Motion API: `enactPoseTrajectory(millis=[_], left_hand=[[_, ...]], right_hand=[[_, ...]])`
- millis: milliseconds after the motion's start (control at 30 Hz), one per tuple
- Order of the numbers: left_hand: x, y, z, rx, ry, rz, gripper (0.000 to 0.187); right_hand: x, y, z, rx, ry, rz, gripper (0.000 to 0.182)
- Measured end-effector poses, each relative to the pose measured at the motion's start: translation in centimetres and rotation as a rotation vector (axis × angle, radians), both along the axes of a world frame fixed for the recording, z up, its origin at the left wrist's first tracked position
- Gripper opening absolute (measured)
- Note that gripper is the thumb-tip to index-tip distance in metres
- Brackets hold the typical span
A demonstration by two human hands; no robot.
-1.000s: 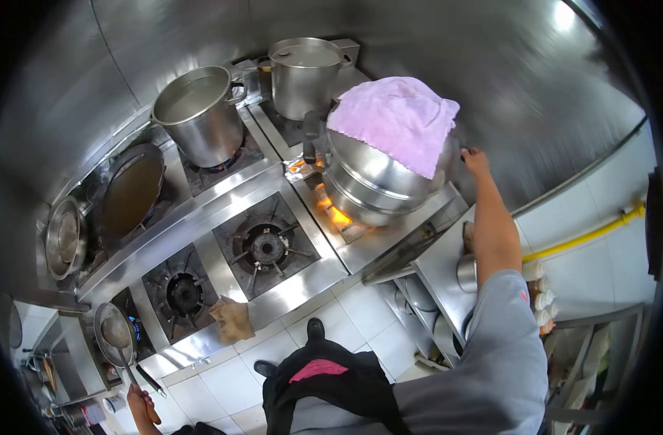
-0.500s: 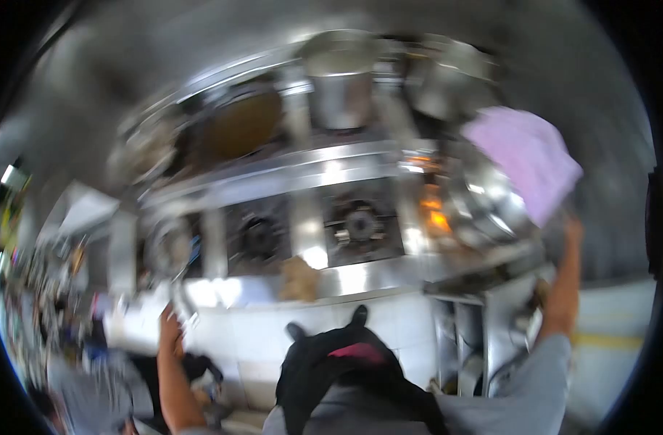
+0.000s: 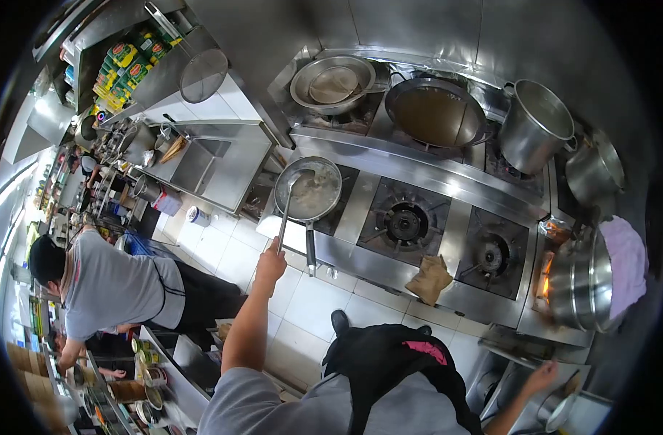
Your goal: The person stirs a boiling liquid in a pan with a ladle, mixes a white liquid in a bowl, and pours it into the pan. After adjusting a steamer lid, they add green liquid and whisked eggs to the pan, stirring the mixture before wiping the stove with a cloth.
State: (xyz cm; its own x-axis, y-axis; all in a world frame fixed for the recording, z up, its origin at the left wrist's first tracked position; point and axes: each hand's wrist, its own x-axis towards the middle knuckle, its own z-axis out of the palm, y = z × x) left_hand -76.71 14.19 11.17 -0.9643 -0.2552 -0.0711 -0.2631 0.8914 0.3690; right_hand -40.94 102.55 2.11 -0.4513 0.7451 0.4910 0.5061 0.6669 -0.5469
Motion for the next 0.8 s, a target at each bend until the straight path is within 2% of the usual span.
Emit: enactPoseTrajectory(millis=[67,133,200,267,333,400,433,500,533,633,733,800], left_hand=[[-1.4,-1.9,-0.6,-0.032,-0.015,-0.039,0.057],[-2.9,-3.1,-0.5,-0.062,-0.089,-0.068,0.059],[-4.1,-4.3,-0.3,-0.059,-0.087,-0.11,0.061],[-4.8,-4.5,1.3,-0.074,-0.121,-0.181,0.063],[-5.1,-5.6,1.3,-0.079,-0.136,-0.238,0.064],[-4.9,-6.2,1.9,-0.125,-0.085,-0.349,0.062],[-4.6,-6.5,2.4,-0.18,-0.088,-0.39,0.06],[-3.6,-7.6,3.5,-0.211,-0.086,-0.44,0.06],[-3.1,-8.1,3.6,-0.246,-0.081,-0.477,0.06],[-0.9,-11.0,4.0,-0.238,-0.067,-0.508,0.064],[-0.5,-14.6,4.7,-0.274,-0.042,-0.549,0.064],[-0.9,-17.1,5.7,-0.319,0.022,-0.578,0.065]], right_hand=[[0.3,-8.4,-1.9,-0.042,-0.113,0.155,0.03],[0.9,-15.9,-3.0,-0.202,-0.162,0.294,0.029],[1.6,-21.8,-3.1,-0.323,-0.357,0.326,0.029],[3.5,-25.8,-5.0,-0.369,-0.445,0.301,0.029],[4.3,-29.3,-4.1,-0.421,-0.536,0.285,0.029],[4.6,-33.3,-2.3,-1.131,-0.549,0.028,0.03],[4.8,-35.0,-1.8,-1.129,-0.544,0.017,0.03],[6.2,-38.0,-1.7,-1.356,-0.514,-0.114,0.028],[6.9,-39.0,-1.8,-1.354,-0.511,-0.119,0.028],[8.4,-40.9,-2.7,-1.323,-0.869,0.215,0.034],[7.7,-42.1,-2.1,-1.391,-0.873,0.293,0.036],[7.9,-40.7,-5.1,-1.334,-0.874,0.385,0.035]])
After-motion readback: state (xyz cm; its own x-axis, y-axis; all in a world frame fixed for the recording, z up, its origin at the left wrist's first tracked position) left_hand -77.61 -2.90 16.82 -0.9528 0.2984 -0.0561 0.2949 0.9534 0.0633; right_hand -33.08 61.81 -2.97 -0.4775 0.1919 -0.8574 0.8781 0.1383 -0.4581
